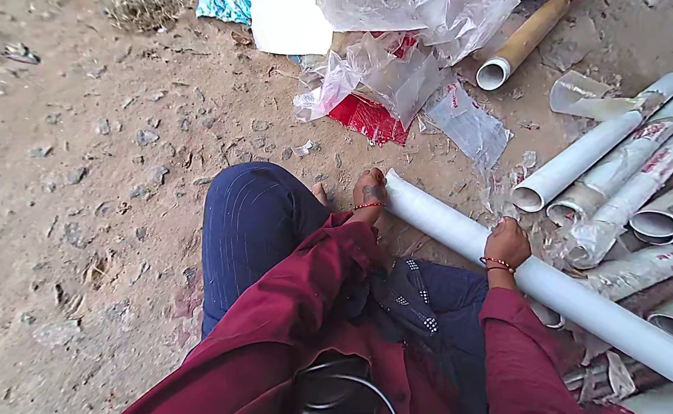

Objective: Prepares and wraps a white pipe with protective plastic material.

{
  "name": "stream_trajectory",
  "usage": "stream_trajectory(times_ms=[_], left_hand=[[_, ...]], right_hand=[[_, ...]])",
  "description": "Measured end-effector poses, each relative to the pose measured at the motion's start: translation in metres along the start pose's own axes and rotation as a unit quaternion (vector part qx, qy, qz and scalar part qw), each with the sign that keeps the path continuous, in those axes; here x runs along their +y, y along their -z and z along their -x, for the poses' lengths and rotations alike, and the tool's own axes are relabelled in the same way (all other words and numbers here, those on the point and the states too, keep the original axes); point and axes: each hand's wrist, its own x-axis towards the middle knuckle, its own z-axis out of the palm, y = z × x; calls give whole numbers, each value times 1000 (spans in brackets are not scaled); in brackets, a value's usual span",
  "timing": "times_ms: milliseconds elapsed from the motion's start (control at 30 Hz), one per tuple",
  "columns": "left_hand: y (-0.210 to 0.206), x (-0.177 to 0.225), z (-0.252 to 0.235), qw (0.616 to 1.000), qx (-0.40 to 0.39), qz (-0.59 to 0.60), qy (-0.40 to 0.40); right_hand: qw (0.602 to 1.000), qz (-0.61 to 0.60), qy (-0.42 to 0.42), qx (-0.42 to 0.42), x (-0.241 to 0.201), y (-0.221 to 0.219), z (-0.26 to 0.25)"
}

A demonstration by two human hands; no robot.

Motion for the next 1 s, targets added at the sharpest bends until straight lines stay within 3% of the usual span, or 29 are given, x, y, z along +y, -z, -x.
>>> stream_trajectory(times_ms=[167, 333, 467, 700, 800, 1000], left_hand=[[-7, 9, -3, 979, 23, -186, -80], [-12, 10, -4, 974, 46, -205, -82], [-14, 6, -1, 987, 61, -142, -49], [-24, -7, -4, 983, 127, -92, -100], [-32, -11, 0, 979, 117, -99, -137], [-36, -15, 13, 990, 79, 117, -14]], right_hand=[[1000, 2, 20, 7, 0, 3, 0], [999, -10, 28, 24, 1, -4, 1], [1000, -12, 23, 13, -3, -4, -1], [1000, -11, 8, 6, -5, -1, 0], [1000, -22, 4, 17, -3, -2, -1], [1000, -20, 5, 12, -7, 8, 5]])
